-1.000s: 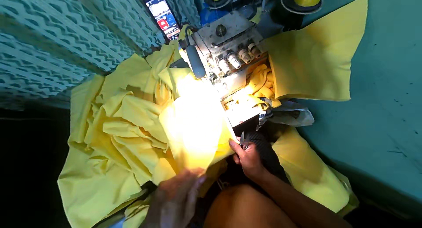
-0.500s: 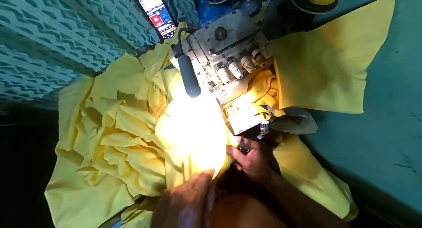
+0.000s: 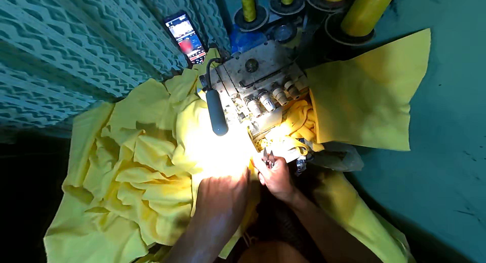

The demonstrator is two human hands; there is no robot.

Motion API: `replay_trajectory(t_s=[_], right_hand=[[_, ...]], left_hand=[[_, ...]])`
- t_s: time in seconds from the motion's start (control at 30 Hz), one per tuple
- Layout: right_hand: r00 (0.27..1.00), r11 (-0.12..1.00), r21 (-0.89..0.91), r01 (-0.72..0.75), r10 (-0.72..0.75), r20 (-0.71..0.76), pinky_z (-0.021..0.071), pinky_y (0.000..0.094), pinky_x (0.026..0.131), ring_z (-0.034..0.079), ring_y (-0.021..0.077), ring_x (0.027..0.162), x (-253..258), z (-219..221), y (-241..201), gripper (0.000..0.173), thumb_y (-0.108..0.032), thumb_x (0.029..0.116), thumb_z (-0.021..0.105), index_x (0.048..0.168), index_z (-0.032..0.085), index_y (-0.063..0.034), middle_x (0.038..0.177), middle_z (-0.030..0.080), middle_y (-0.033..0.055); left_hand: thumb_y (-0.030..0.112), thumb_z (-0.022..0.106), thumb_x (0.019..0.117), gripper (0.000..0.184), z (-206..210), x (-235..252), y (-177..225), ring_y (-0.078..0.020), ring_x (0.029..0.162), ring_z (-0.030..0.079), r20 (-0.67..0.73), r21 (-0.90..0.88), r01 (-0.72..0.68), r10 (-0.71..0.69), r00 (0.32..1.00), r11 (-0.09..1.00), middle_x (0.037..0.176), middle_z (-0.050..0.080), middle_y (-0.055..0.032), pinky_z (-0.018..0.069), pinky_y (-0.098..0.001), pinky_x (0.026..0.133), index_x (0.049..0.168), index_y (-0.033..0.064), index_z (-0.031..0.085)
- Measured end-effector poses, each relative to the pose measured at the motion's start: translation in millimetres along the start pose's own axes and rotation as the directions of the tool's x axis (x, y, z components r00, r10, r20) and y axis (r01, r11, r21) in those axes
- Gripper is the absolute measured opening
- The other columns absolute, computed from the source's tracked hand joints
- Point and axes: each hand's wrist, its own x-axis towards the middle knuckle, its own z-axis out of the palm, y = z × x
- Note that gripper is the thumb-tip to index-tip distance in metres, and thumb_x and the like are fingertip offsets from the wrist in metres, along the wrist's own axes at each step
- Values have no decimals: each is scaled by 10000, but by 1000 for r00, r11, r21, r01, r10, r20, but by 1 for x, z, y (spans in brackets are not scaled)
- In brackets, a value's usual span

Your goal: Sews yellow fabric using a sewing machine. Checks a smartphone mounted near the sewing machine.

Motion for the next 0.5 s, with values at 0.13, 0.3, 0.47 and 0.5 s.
replay_trajectory(t_s=[0.13,0.3,0.47,0.5], right_hand=[[998,997,-70,30,-34,-51,469,221,447,508,31,445,6,2,-2,204,-163,965,657,775,652,-89,571,552,-57],[993,994,-101,51,-61,-97,463,207,461,504,6,460,14,5,-11,275,-196,952,689,697,613,-127,563,534,-81],[995,998,-38,57,-60,-82,475,210,448,511,19,449,20,11,-10,194,-157,952,691,775,670,-81,586,571,-62],[996,999,-8,46,-47,-74,479,211,432,513,27,433,19,12,-11,199,-142,947,691,765,639,-82,575,565,-58]], left_hand=[[297,506,975,362,2,12,-3,-242,402,523,-47,13,-31,32,998,999,459,451,-25,345,-385,377,732,126,712],[286,536,978,309,12,22,-6,-249,458,572,-93,2,-32,32,995,999,527,534,-31,390,-392,397,819,128,749],[265,551,988,293,24,27,-21,-282,528,629,-175,-30,-69,63,983,997,613,613,-81,444,-416,421,865,103,763],[272,543,990,302,27,28,-25,-285,568,649,-188,-43,-78,69,980,996,655,636,-89,474,-422,455,864,99,756]])
